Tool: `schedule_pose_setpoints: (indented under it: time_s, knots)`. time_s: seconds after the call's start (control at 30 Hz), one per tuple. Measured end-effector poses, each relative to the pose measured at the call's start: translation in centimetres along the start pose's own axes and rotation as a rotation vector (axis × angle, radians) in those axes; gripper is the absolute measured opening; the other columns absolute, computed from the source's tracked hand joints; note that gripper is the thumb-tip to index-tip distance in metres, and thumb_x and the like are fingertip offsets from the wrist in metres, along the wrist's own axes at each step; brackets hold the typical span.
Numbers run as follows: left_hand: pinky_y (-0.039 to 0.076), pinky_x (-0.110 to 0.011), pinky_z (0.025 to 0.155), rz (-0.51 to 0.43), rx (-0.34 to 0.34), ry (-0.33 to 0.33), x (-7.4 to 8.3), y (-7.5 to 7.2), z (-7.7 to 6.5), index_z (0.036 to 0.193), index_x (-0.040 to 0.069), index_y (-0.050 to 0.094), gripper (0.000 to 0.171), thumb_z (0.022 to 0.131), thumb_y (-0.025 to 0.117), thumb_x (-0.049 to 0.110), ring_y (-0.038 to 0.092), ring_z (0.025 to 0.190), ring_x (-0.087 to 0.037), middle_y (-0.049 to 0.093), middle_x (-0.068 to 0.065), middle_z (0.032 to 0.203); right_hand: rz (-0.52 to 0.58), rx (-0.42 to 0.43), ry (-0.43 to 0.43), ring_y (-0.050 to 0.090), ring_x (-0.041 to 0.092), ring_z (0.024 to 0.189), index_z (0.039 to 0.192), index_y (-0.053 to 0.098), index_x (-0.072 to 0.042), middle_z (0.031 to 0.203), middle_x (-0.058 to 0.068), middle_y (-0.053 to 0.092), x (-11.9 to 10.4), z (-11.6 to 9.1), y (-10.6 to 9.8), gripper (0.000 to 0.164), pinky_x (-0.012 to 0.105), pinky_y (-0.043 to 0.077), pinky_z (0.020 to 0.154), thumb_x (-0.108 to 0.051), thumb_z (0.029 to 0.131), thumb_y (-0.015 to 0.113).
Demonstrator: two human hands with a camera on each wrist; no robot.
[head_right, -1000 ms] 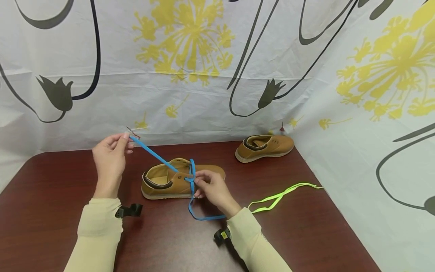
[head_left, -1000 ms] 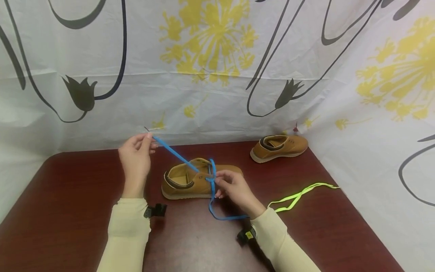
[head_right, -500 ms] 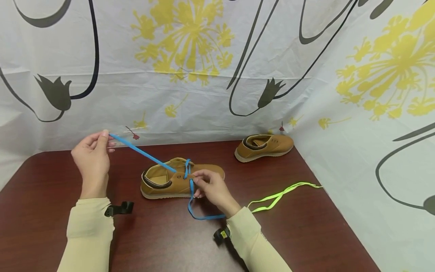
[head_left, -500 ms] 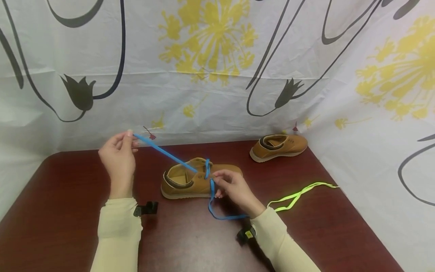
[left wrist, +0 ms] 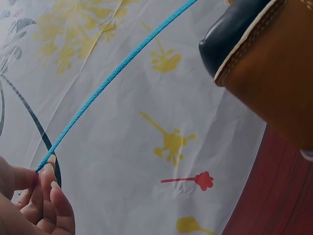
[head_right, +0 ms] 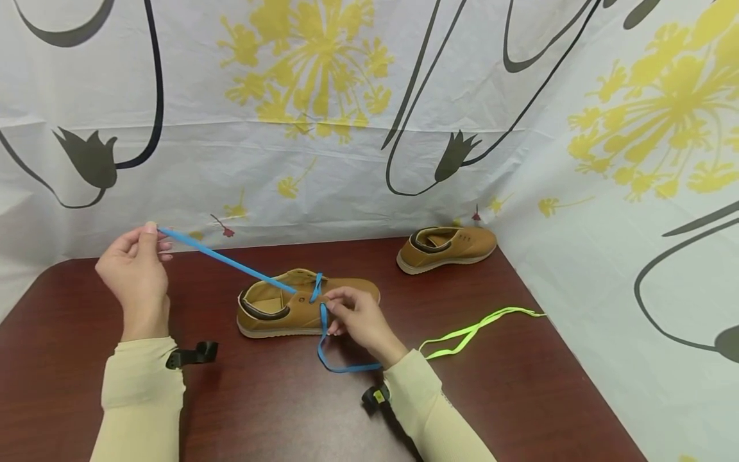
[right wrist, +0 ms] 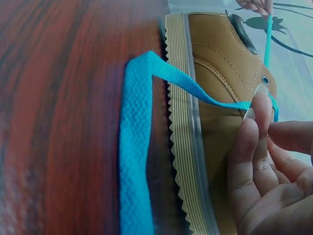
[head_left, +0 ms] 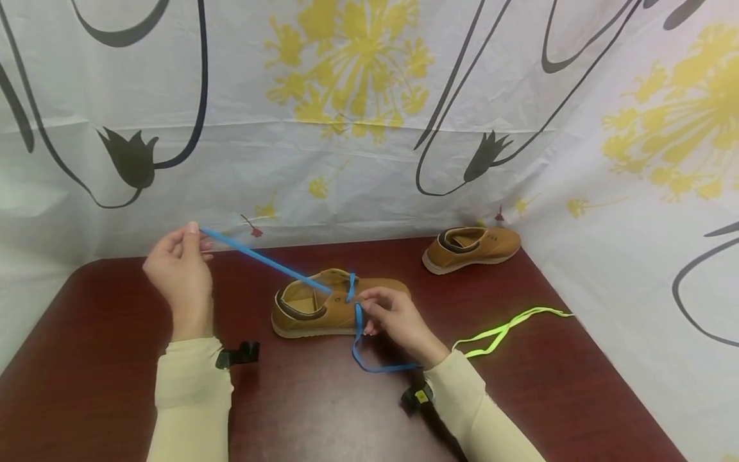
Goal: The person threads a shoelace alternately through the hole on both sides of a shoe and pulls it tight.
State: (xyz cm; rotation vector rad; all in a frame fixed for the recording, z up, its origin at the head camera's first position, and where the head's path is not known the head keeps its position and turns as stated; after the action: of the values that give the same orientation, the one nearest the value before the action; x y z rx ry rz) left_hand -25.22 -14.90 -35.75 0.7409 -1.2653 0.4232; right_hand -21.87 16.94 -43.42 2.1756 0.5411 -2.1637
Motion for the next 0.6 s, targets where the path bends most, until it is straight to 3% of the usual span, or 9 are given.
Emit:
schedule_pose_setpoints:
  time_s: [0.13,0.23,0.43,0.6]
  knots:
    - [0.052,-0.014,0.059,0.008,0.015,-0.015,0.0,-0.3,0.3,0.104,0.004,0.075,0.024,0.094,0.073,0.025,0.065,0.063,-0.006,0.071,0.008,0.073,0.008,0.003,0.000,0.063,0.014,0.058,0.121,0.062,0.004,0.101,0.020,0.067,0.0,0.1,0.0,0.023,0.026,0.057,0.060,-0.010,0.103,0.057]
    - [0.051,-0.014,0.058,0.068,-0.039,-0.050,0.0,-0.5,0.4,0.107,0.002,0.074,0.027,0.095,0.071,0.027,0.064,0.063,-0.005,0.070,0.009,0.070,0.008,0.002,-0.008,0.063,0.013,0.058,0.122,0.062,0.004,0.102,0.021,0.067,0.0,0.1,0.1,0.023,0.026,0.057,0.060,-0.009,0.103,0.057]
    - [0.050,-0.016,0.060,0.443,-0.246,-0.039,-0.3,-0.6,0.1,0.114,0.004,0.071,0.038,0.101,0.059,0.037,0.065,0.069,-0.001,0.064,0.021,0.068,-0.014,-0.006,-0.003,0.065,0.012,0.060,0.125,0.064,0.001,0.105,0.023,0.069,-0.2,-0.1,-0.2,0.026,0.030,0.059,0.063,-0.012,0.102,0.059]
    - [0.049,-0.016,0.060,0.582,-0.337,0.026,-0.7,-0.2,-0.4,0.122,0.006,0.070,0.040,0.104,0.054,0.038,0.063,0.070,0.004,0.076,-0.007,0.094,-0.083,0.018,-0.008,0.070,0.018,0.068,0.125,0.066,0.000,0.114,0.023,0.071,-1.0,-0.9,-1.7,0.029,0.037,0.062,0.069,-0.014,0.101,0.062]
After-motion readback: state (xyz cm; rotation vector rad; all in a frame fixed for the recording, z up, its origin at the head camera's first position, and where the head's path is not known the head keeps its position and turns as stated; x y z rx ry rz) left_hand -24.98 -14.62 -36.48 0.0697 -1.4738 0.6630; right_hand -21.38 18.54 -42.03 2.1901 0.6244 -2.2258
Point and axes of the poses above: each hand's wrist, its own z-axis towards the middle knuckle, its own y-axis out of the palm, x = y × z, the point moved 1 cm from there along z, towards the middle knuckle
